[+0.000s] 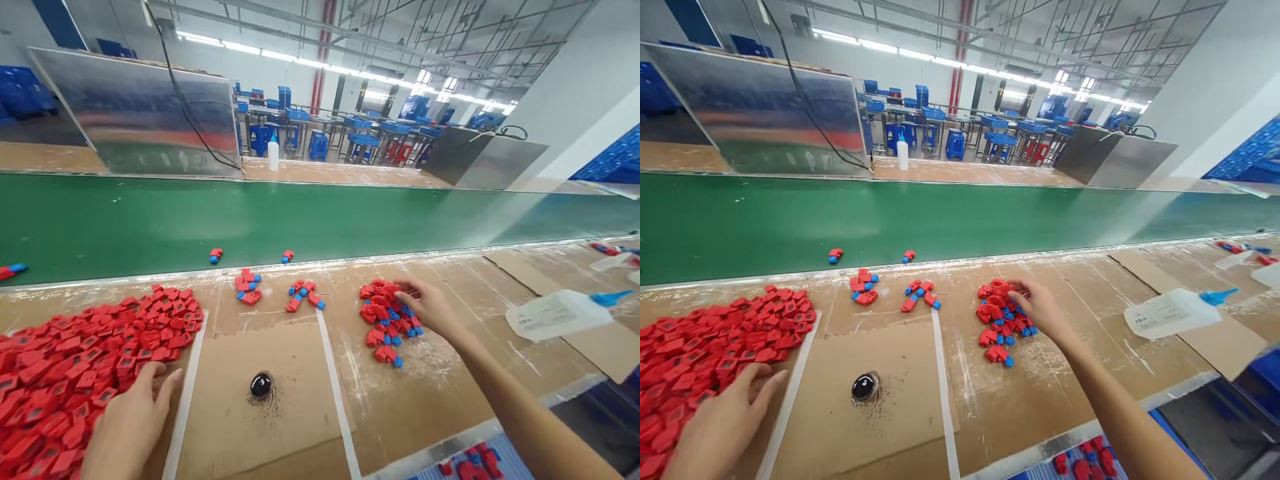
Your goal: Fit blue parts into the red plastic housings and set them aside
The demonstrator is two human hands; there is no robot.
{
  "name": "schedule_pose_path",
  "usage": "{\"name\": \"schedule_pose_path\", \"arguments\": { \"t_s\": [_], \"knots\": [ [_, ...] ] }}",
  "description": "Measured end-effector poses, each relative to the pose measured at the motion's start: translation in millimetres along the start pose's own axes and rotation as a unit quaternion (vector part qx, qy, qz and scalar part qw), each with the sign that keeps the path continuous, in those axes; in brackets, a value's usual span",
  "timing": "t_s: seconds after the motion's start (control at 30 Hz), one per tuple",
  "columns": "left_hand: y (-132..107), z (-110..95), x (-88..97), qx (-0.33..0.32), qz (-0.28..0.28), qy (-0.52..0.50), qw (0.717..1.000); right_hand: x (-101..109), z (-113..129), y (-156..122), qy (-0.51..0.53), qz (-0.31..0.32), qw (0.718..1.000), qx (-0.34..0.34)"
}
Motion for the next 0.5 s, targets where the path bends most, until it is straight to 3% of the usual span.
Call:
{"name": "schedule_pose_path", "arguments": {
  "t_s": [0.13,0.23,0.3,0.37,0.5],
  "knots": [
    [2,-7,-14.1,-0.001,0.033,-0.006,0.999,1,-19,33,-0.05,0.068,0.996,-0.009],
    [4,-2,-11.4,0.018,0.013,-0.024,0.999,-6,-4,62,-0.099,0.112,0.989,0.001],
    [5,2,-6.2,0.034,-0.012,-0.027,0.999,-21,20,85,-0.126,0.119,0.985,0.021],
    [5,3,-4.6,0.04,-0.018,-0.028,0.999,-51,54,109,-0.138,0.131,0.98,0.053],
    [6,5,-6.8,0.035,0.011,-0.03,0.999,-139,124,144,-0.143,0.176,0.969,0.099]
  ]
}}
Point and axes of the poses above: each hand's wrist, its own y-axis towards the middle knuckle, its own x-axis out of the back of the hand, z = x × y, the point moved 9 cm from there along y, towards the middle knuckle
